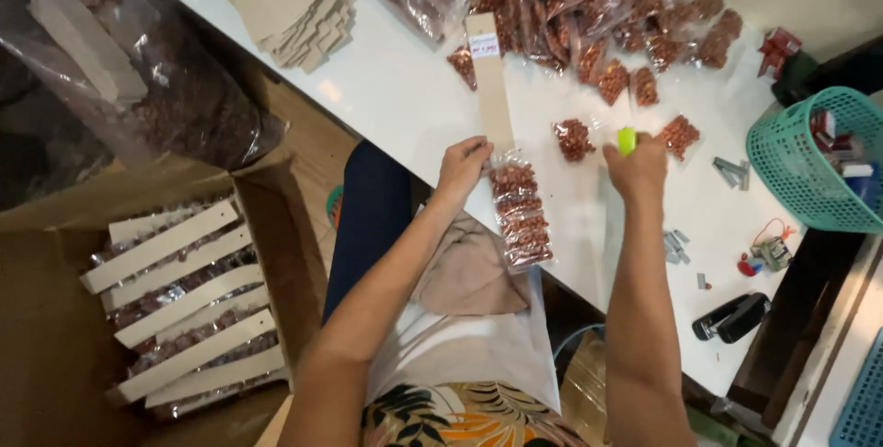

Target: Attaching cardboard header labels to small plastic bags of nuts using a manual stapler

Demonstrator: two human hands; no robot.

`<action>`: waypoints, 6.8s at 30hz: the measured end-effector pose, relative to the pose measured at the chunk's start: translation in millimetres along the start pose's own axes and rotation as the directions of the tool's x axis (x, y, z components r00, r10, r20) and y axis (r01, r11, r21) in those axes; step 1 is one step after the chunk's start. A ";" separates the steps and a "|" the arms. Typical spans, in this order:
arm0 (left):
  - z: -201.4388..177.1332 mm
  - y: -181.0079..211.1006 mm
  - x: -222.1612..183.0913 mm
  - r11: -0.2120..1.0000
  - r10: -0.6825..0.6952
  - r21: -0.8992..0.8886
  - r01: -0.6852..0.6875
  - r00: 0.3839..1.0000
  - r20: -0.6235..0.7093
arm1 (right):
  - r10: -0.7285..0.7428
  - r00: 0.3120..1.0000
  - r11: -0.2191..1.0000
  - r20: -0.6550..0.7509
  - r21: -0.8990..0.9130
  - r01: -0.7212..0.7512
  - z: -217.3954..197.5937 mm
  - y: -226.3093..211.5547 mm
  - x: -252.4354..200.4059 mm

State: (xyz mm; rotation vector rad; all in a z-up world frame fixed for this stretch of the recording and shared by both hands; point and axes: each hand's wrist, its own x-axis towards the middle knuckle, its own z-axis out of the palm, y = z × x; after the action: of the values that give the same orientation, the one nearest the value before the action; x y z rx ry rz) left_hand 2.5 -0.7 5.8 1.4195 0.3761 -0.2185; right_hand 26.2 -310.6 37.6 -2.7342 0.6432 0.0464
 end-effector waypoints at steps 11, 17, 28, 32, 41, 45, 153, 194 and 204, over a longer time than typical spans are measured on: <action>-3.4 3.7 1.3 0.988 -0.040 -0.149 0.051 0.996 0.074 | -0.384 0.923 0.602 0.004 0.759 0.247 -85.1 -74.9 -83.5; -5.5 11.6 -11.9 0.942 0.039 -0.334 0.038 0.974 0.221 | -0.380 0.900 0.557 0.215 0.830 0.037 -76.8 -118.5 -91.7; 6.8 30.1 -33.9 0.952 0.258 0.140 -0.273 0.959 0.114 | -0.330 0.923 0.555 0.199 0.832 0.019 -59.0 -137.0 -83.2; 9.3 76.3 -76.1 0.894 0.400 0.160 -0.418 0.906 0.136 | 0.103 0.994 0.046 0.019 0.999 -0.024 -67.0 -168.3 -82.9; 16.9 79.6 -78.6 0.768 0.557 0.227 -0.599 0.799 0.226 | 0.135 0.977 0.134 -0.163 0.980 0.145 -37.2 -194.2 -70.6; 21.8 66.8 -66.5 0.769 0.521 0.305 -0.562 0.827 0.210 | 0.194 0.977 0.121 -0.085 0.991 0.062 -20.4 -186.9 -60.0; 6.3 63.7 -42.3 0.985 0.124 -0.148 -0.089 0.962 0.242 | -0.410 0.894 0.567 0.182 0.818 0.093 -48.9 -119.2 -62.7; -5.0 18.8 -1.3 0.979 0.037 0.199 -0.040 0.999 0.019 | -0.161 0.984 0.985 -0.075 0.051 0.165 60.5 9.9 205.3; 4.1 40.5 -5.0 0.978 0.034 -0.207 -0.006 0.990 0.135 | -0.378 0.842 0.615 0.384 0.785 -0.082 -70.7 -95.1 -58.4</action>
State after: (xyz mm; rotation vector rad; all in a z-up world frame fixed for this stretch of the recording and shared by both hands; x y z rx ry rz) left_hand 13.3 0.6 45.4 1.1959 0.2621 -0.2526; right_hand 12.5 -228.4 140.1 -1.7668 0.1698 0.3659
